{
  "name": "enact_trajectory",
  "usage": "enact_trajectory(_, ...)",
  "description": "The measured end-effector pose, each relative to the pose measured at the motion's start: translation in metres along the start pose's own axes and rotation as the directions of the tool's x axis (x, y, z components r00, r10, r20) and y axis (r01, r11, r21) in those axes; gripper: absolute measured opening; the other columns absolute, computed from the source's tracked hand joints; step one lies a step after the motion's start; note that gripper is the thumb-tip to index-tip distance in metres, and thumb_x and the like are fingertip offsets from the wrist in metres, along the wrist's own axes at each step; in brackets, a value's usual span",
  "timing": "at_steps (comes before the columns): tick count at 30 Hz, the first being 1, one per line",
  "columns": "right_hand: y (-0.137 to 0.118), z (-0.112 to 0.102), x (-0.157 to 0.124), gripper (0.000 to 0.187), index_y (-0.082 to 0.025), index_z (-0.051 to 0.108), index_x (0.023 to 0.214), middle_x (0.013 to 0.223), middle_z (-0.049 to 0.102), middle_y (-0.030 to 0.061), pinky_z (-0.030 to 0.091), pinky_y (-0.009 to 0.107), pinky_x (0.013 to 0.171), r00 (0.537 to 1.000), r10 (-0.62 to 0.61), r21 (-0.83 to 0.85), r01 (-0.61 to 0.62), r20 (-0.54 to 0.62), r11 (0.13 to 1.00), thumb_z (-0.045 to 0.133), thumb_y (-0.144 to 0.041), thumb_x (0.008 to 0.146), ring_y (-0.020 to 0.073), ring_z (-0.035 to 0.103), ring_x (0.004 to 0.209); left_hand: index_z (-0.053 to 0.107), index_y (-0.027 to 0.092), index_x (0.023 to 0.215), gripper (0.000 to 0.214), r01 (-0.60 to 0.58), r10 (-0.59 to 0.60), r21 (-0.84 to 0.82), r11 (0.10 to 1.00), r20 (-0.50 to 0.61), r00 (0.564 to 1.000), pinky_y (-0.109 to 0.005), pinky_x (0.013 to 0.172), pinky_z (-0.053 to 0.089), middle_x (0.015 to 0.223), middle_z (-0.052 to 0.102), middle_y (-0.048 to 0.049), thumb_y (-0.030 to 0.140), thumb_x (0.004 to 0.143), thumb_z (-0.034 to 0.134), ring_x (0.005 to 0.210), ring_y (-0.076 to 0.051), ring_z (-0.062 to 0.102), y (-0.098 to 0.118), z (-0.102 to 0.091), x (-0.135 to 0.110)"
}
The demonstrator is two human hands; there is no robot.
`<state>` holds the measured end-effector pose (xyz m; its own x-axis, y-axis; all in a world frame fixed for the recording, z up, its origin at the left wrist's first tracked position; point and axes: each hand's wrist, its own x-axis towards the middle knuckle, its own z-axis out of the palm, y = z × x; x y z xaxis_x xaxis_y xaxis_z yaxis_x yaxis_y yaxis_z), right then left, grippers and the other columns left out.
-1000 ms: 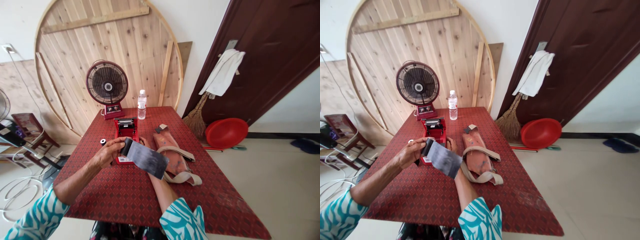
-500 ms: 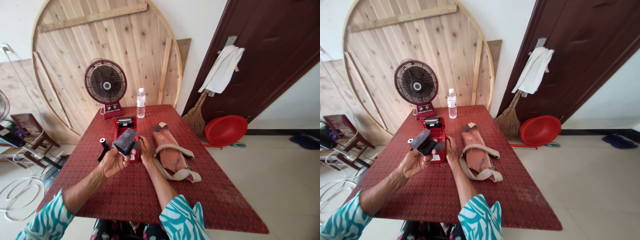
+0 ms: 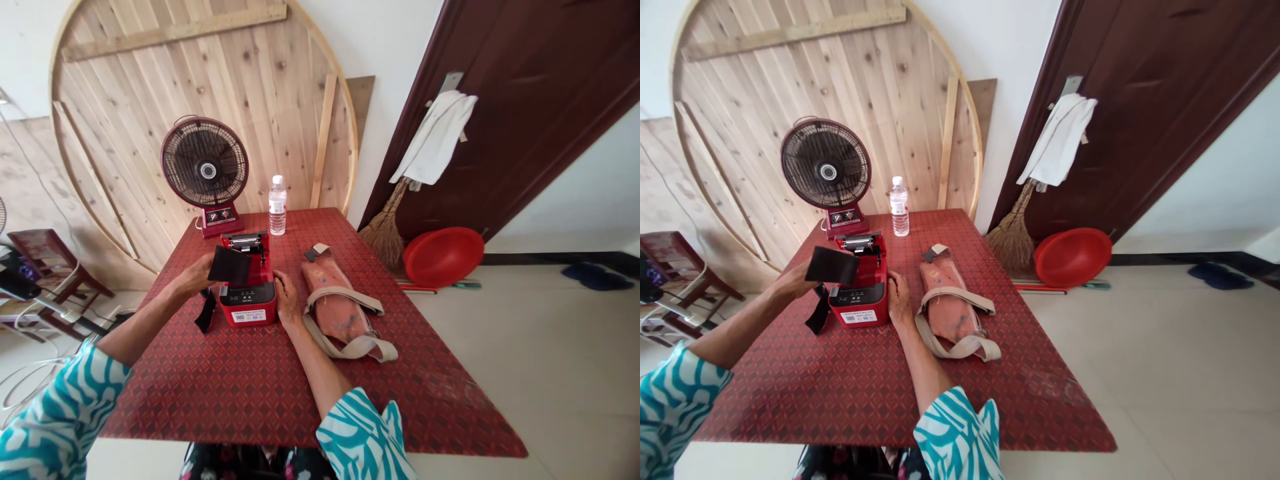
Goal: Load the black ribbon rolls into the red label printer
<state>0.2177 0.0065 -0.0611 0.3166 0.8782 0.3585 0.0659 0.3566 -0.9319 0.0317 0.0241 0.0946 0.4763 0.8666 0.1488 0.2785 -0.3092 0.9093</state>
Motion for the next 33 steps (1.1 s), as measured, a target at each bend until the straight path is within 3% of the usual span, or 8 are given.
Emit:
enact_trajectory(5, -0.001, 0.002, -0.001, 0.03, -0.019, 0.065, 0.101, 0.1, 0.065, 0.0065, 0.045, 0.034, 0.09, 1.0, -0.005, -0.024, 0.004, -0.029, 1.0, 0.042, -0.03, 0.086, 0.0209, 0.059, 0.098, 0.066, 0.018, 0.106, 0.036, 0.038, -0.074, 0.132, 0.991, 0.275, 0.959, -0.037, 0.082, 0.052, 0.096, 0.072, -0.0058, 0.036, 0.075, 0.062, 0.089, -0.022, 0.066, -0.01, 0.002, 0.023)
enact_trajectory(11, -0.001, 0.0, 0.0, 0.03, -0.021, 0.065, 0.1, 0.099, 0.065, 0.005, 0.044, 0.033, 0.09, 0.999, -0.038, -0.018, 0.038, -0.007, 0.999, 0.041, -0.032, 0.086, 0.0199, 0.058, 0.099, 0.066, 0.019, 0.109, 0.036, -0.055, -0.126, 0.581, 0.812, 0.266, 0.956, -0.032, 0.084, 0.05, 0.104, 0.072, -0.0053, 0.026, 0.075, 0.057, 0.095, -0.022, 0.065, -0.019, 0.008, 0.045)
enact_trajectory(19, 0.002, 0.001, 0.001, 0.03, -0.021, 0.064, 0.102, 0.104, 0.066, 0.0056, 0.044, 0.035, 0.093, 1.0, -0.021, -0.018, 0.021, -0.006, 1.0, 0.041, -0.033, 0.086, 0.0204, 0.058, 0.101, 0.068, 0.019, 0.108, 0.035, -0.187, -0.239, 0.805, 0.564, 0.375, 0.896, -0.027, 0.084, 0.046, 0.11, 0.071, -0.0067, 0.018, 0.074, 0.06, 0.103, -0.023, 0.064, -0.03, 0.027, 0.057)
enact_trajectory(21, 0.002, 0.001, 0.0, 0.031, -0.021, 0.064, 0.104, 0.106, 0.065, 0.0054, 0.043, 0.035, 0.094, 1.0, -0.008, -0.012, 0.008, -0.004, 1.0, 0.041, -0.033, 0.087, 0.0199, 0.058, 0.103, 0.07, 0.019, 0.104, 0.033, -0.216, -0.26, 0.801, 0.558, 0.416, 0.872, -0.026, 0.083, 0.046, 0.108, 0.072, -0.0062, 0.016, 0.073, 0.06, 0.101, -0.023, 0.065, -0.03, 0.028, 0.062)
enact_trajectory(24, 0.001, 0.001, -0.001, 0.031, -0.021, 0.064, 0.104, 0.106, 0.065, 0.0052, 0.043, 0.033, 0.094, 1.0, -0.009, -0.014, 0.009, -0.003, 1.0, 0.041, -0.033, 0.087, 0.0194, 0.057, 0.103, 0.071, 0.021, 0.102, 0.031, -0.246, -0.224, 0.735, 0.631, 0.477, 0.85, -0.025, 0.083, 0.046, 0.105, 0.072, -0.0039, 0.016, 0.074, 0.058, 0.098, -0.021, 0.065, -0.03, 0.022, 0.061)
enact_trajectory(27, 0.0, 0.001, 0.0, 0.031, -0.021, 0.064, 0.103, 0.104, 0.066, 0.0054, 0.043, 0.034, 0.094, 1.0, -0.02, -0.019, 0.02, -0.003, 1.0, 0.042, -0.034, 0.086, 0.0201, 0.058, 0.102, 0.068, 0.021, 0.109, 0.032, -0.207, -0.09, 0.63, 0.749, 0.406, 0.909, -0.027, 0.088, 0.046, 0.112, 0.07, -0.0037, 0.027, 0.083, 0.051, 0.102, -0.02, 0.064, -0.027, 0.013, 0.043)
enact_trajectory(31, 0.001, 0.0, 0.0, 0.029, -0.022, 0.064, 0.101, 0.104, 0.066, 0.0046, 0.042, 0.035, 0.095, 1.0, -0.008, -0.021, 0.008, -0.007, 1.0, 0.043, -0.034, 0.086, 0.0205, 0.058, 0.102, 0.067, 0.021, 0.111, 0.039, -0.121, 0.022, 0.503, 0.856, 0.198, 0.98, -0.03, 0.087, 0.048, 0.109, 0.071, -0.0047, 0.044, 0.088, 0.045, 0.098, -0.02, 0.065, -0.021, 0.004, 0.006)
enact_trajectory(33, 0.002, -0.001, 0.0, 0.03, -0.022, 0.064, 0.102, 0.106, 0.066, 0.0048, 0.042, 0.035, 0.095, 1.0, 0.005, -0.017, -0.005, -0.001, 1.0, 0.043, -0.035, 0.086, 0.0206, 0.058, 0.103, 0.068, 0.021, 0.105, 0.037, -0.094, 0.098, 0.47, 0.878, 0.016, 0.995, -0.03, 0.085, 0.049, 0.103, 0.072, -0.005, 0.046, 0.086, 0.049, 0.094, -0.02, 0.065, -0.02, -0.001, -0.005)
